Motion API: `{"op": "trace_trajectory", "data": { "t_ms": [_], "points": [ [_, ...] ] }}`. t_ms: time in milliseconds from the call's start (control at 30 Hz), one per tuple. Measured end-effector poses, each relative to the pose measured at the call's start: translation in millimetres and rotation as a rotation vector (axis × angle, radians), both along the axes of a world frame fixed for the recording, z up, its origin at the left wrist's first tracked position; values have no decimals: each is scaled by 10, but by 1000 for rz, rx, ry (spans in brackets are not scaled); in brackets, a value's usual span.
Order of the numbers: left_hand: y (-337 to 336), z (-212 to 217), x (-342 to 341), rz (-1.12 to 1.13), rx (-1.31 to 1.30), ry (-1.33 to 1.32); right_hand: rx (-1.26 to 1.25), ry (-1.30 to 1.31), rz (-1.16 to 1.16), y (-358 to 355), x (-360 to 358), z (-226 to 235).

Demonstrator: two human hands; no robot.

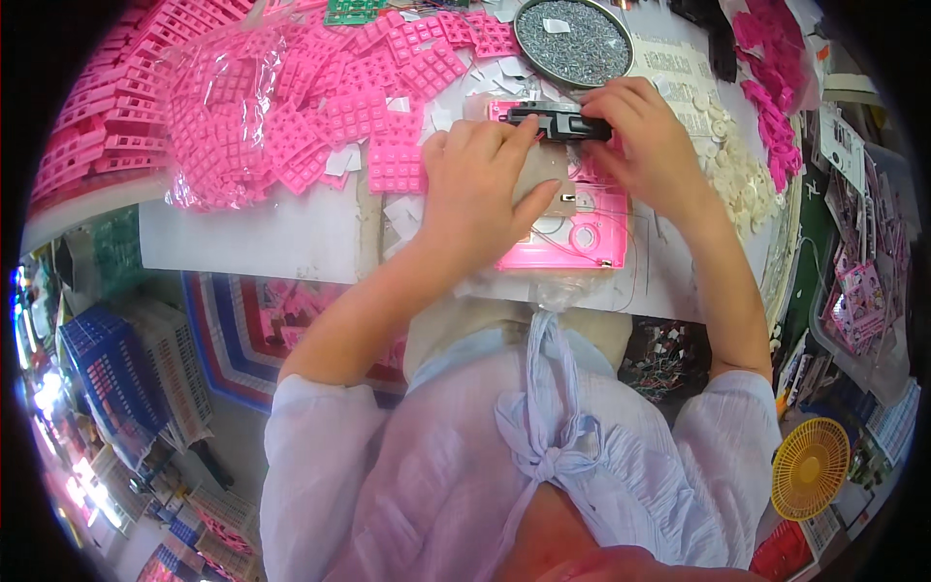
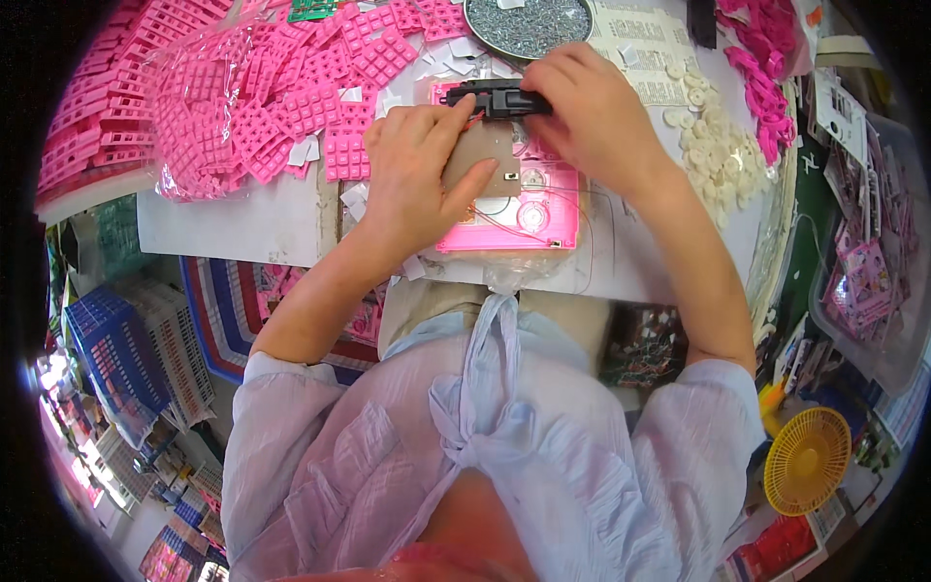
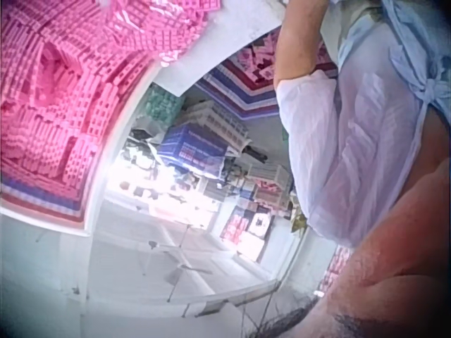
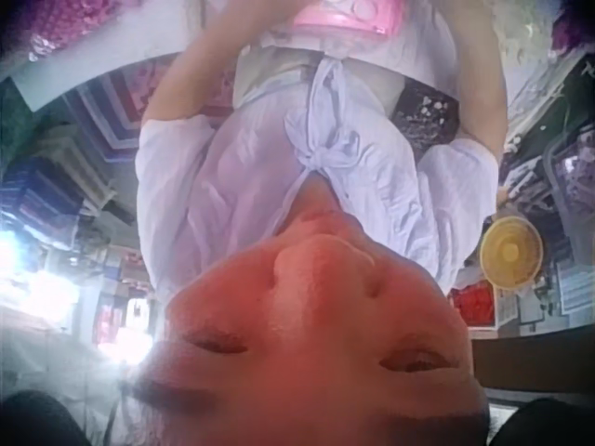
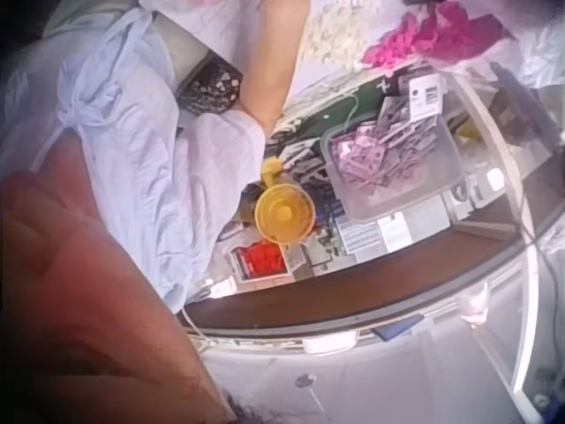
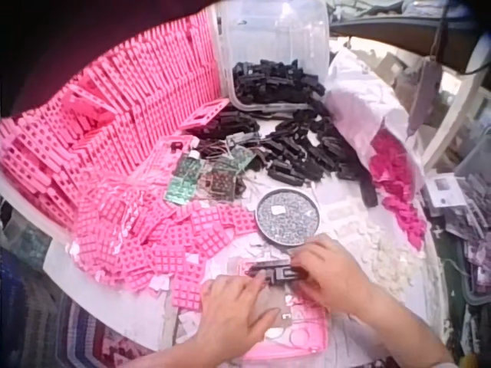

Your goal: Assembling the internal electronic and mechanical components into a pink toy piggy bank using a power screwdriver.

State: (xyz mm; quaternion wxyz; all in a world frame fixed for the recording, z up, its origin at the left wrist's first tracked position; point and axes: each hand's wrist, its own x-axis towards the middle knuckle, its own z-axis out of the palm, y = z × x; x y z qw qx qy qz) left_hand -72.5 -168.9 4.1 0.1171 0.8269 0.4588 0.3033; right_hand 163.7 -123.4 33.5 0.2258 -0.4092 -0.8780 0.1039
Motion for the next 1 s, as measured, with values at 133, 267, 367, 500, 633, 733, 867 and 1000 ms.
{"op": "trace_trajectory", "data": {
  "t_ms": [133,267,367,500,633,733,867,1000],
  "points": [
    [-22,33,10,2,21,69,181,-11,-107,-172,-73,-157],
    [22,171,-4,17,22,98,-69,50,-56,-10,-12,-98],
    [382,261,-102,-87,-119,28,-300,236,-30,44,63,-155],
    [1391,82,275,-116,-70,57,-352,436,-42,-24,157,-402],
    [1770,-3,513,-141,-63,438,-454,412,26,25,114,-328],
    [1838,-100,641,-171,-61,501,-642,534,4,110,439,-166],
    [1794,-172,677,-160,90,461,-638,1328,374,295,540,441],
    [1874,-397,697,-99,195,291,-533,1255,266,384,-84,1085]
  ]
}}
